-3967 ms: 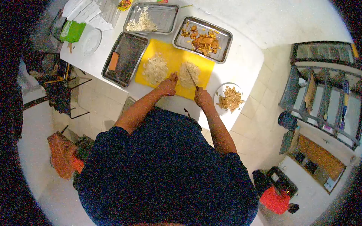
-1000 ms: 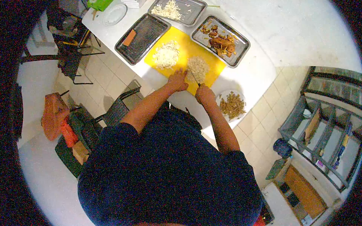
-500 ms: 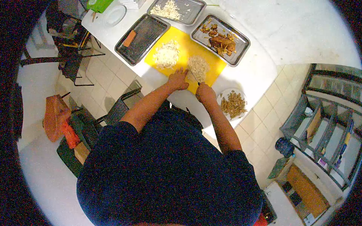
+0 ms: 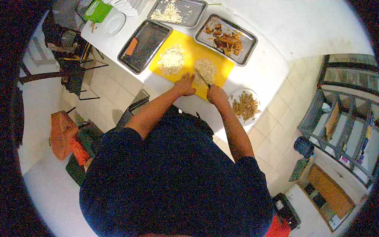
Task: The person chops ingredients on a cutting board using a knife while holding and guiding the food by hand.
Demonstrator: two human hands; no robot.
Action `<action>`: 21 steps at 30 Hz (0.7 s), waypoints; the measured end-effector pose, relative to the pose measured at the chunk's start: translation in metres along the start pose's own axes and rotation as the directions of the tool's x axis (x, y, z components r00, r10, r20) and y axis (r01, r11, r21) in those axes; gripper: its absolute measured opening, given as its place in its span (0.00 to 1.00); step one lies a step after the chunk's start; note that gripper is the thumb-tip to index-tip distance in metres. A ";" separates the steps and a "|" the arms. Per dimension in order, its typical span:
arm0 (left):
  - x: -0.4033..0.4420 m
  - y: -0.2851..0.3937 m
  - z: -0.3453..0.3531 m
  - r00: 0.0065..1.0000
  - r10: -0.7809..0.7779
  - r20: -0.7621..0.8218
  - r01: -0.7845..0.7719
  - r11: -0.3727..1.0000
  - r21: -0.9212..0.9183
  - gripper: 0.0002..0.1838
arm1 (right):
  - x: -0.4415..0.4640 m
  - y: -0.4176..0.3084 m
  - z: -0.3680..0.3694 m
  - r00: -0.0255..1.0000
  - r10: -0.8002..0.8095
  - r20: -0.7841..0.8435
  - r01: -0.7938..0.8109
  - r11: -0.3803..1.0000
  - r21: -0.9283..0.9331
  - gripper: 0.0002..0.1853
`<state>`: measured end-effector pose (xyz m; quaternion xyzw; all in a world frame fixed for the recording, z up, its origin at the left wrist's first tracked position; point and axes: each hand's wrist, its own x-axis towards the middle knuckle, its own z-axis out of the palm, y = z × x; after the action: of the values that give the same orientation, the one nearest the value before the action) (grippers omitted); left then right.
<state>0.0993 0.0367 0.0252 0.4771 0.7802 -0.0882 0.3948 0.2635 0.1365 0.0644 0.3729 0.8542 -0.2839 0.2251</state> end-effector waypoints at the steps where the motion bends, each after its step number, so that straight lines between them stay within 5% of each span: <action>1: -0.005 0.000 -0.003 1.000 0.005 0.011 -0.005 1.000 0.003 0.49 | -0.009 -0.006 -0.006 1.000 0.008 -0.010 -0.008 1.000 -0.006 0.19; 21: 0.007 -0.015 0.013 0.988 0.131 -0.078 -0.128 0.991 0.034 0.51 | -0.028 -0.022 -0.014 0.997 0.080 -0.023 -0.081 0.997 -0.013 0.15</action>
<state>0.0927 0.0268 0.0085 0.5356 0.7615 -0.0544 0.3610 0.2617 0.1187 0.0983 0.4085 0.8430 -0.2643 0.2295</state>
